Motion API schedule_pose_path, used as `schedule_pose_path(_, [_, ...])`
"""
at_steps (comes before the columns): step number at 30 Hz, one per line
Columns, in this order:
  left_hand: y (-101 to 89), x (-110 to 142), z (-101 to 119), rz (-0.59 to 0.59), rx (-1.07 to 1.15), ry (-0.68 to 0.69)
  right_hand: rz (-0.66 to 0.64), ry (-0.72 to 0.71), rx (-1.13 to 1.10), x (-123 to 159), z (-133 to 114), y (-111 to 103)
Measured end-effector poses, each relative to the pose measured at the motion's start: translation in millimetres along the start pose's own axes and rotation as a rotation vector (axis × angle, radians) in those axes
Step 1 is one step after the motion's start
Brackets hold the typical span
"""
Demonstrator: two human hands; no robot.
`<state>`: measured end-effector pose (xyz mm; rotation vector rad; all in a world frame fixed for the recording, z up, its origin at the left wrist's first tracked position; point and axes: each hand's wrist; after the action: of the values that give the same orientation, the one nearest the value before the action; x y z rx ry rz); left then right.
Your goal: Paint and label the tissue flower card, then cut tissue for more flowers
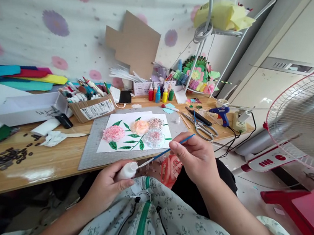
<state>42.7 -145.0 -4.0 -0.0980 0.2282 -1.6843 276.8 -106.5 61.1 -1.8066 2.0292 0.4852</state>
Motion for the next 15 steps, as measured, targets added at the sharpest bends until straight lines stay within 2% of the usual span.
schedule_pose_path(4, [-5.5, 3.3, -2.6, 0.047, 0.025, 0.008, 0.122, 0.045, -0.167, -0.6, 2.3, 5.8])
schedule_pose_path(7, [-23.2, 3.5, -7.3, 0.182, -0.05, 0.108, 0.19, 0.079, -0.315, -3.0, 8.9, 10.0])
schedule_pose_path(9, [-47.0, 2.4, -13.1, 0.363, -0.17, 0.14, 0.223, 0.076, -0.369, -6.7, 16.8, 11.2])
schedule_pose_path(12, [-96.0, -0.1, -26.8, 0.652, -0.292, 0.076, 0.264, 0.083, -0.369, -13.6, 29.5, 11.9])
schedule_pose_path(13, [-113.1, -1.2, -32.5, 0.726, -0.298, 0.035, 0.265, 0.092, -0.355, -15.9, 33.2, 12.3])
schedule_pose_path(15, [-143.0, -3.8, -44.5, 0.794, -0.296, -0.015, 0.256, 0.095, -0.334, -19.9, 39.8, 13.7])
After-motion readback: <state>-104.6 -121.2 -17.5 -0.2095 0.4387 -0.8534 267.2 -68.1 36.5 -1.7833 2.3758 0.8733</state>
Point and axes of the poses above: each hand's wrist, its own x-axis away from the middle knuckle, its own y-axis out of the palm, z = x × y, and after that the axes turned 5 degrees about z, right-handed
